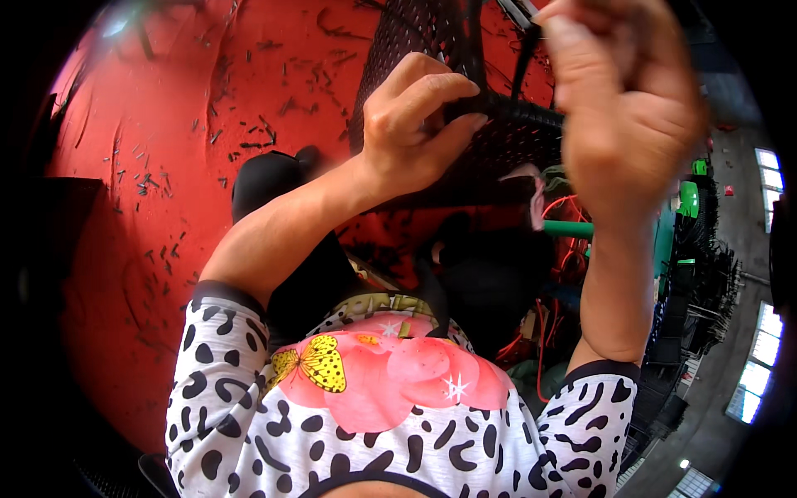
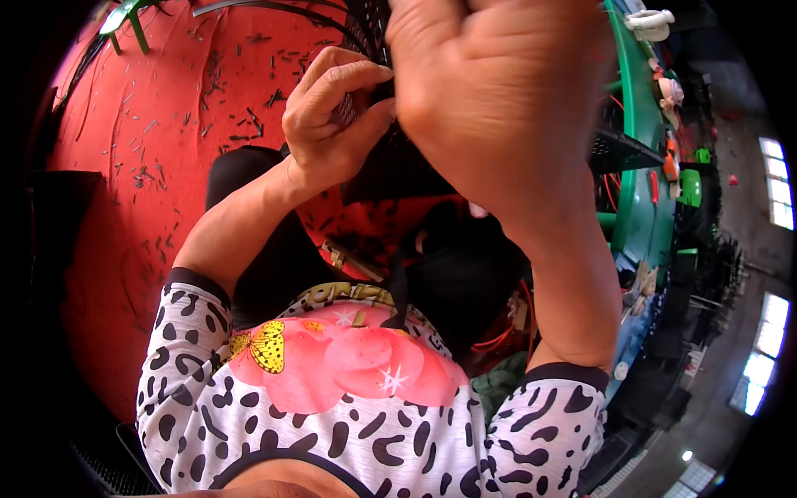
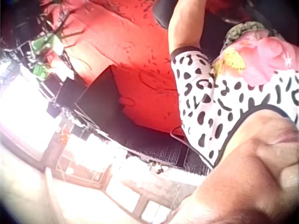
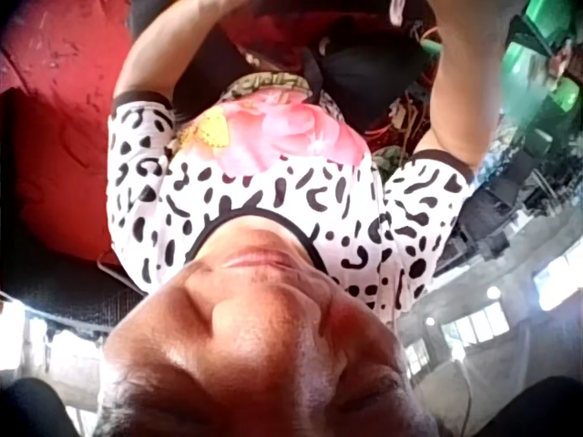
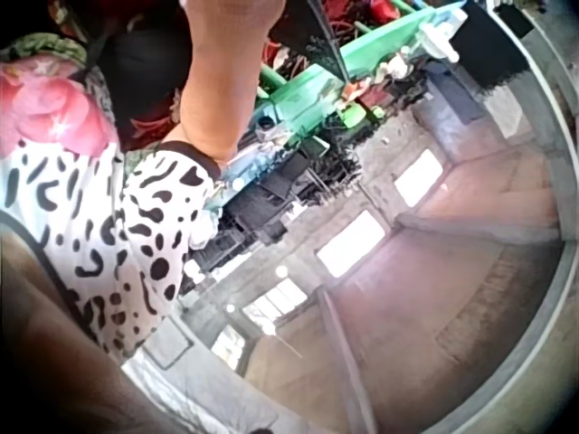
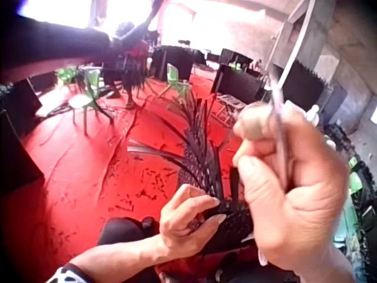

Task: The person weaves black plastic straps through the frame of a chair by hand, using a small blade to trim the excess material.

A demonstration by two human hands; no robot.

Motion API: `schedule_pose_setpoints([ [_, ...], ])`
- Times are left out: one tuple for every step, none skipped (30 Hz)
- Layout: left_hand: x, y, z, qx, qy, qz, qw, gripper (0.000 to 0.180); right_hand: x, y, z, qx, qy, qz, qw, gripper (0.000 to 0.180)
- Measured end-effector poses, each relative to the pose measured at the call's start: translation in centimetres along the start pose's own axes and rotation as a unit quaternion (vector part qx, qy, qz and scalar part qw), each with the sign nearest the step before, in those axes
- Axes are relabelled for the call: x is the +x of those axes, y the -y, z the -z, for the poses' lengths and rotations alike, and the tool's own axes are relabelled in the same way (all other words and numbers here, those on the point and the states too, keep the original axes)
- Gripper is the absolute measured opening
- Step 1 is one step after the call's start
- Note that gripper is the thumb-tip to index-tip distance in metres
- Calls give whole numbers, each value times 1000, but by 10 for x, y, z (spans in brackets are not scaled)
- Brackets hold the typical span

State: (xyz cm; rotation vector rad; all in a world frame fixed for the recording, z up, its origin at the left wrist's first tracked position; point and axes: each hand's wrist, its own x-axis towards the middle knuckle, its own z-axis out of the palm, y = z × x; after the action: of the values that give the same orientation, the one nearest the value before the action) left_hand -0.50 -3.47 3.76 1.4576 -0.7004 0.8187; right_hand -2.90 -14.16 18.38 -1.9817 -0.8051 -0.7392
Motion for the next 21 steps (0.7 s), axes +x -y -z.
schedule_pose_setpoints([
  [1,1,-3,-1,-3,-1,1000,33,5,11,2,145,-47,-63,986,22],
  [2,1,-6,-8,-18,-8,1000,30,6,6,11,105,-20,-35,994,16],
  [2,1,-7,-14,-34,-15,999,28,5,0,19,66,8,-7,998,11],
  [2,0,-11,-21,-31,-8,999,28,-5,0,17,56,2,23,998,15],
  [1,3,-12,-29,-37,-8,999,29,-17,-1,6,62,-5,3,998,17],
  [1,4,-11,-15,-36,-22,999,30,-21,-5,1,10,52,-51,997,18],
  [2,5,-9,-6,-33,-35,999,31,-22,-9,-2,-46,108,-106,987,20],
  [2,4,-9,7,-35,-26,999,32,-19,-16,-4,-126,134,-131,974,23],
  [2,6,-9,-2,-33,-20,999,32,-14,-26,-7,-205,160,-155,953,26],
  [3,6,-8,-9,-34,-15,999,32,-13,-42,-7,-215,157,-126,956,30],
  [2,6,-10,-21,-33,-9,999,32,-12,-54,-5,-175,153,-166,958,28],
  [2,4,-11,-25,-34,-8,999,32,-12,-57,-1,-115,157,-231,953,25],
  [2,0,-8,-20,-17,7,1000,33,-11,-57,-1,-50,163,-294,941,22],
  [2,-2,-7,-15,0,22,1000,34,-8,-55,-1,-50,165,-295,940,22],
  [2,-2,-7,-15,-2,25,1000,34,-3,-51,-1,-1,162,-340,926,22],
  [2,-2,-7,-10,0,25,1000,34,0,-48,-3,48,156,-384,909,24],
  [1,-2,-7,-6,2,26,1000,34,-1,-48,-4,48,157,-385,908,24],
  [1,-2,-7,-7,3,27,1000,34,-2,-48,-4,105,142,-400,899,23],
  [0,-1,-7,-6,-1,25,1000,34,-2,-49,-5,162,127,-414,887,22],
  [0,-1,-7,-5,-4,22,1000,34,-5,-51,-3,178,122,-398,892,21],
  [-1,-1,-7,-5,-5,24,1000,34,-8,-52,-3,178,123,-399,891,21],
])
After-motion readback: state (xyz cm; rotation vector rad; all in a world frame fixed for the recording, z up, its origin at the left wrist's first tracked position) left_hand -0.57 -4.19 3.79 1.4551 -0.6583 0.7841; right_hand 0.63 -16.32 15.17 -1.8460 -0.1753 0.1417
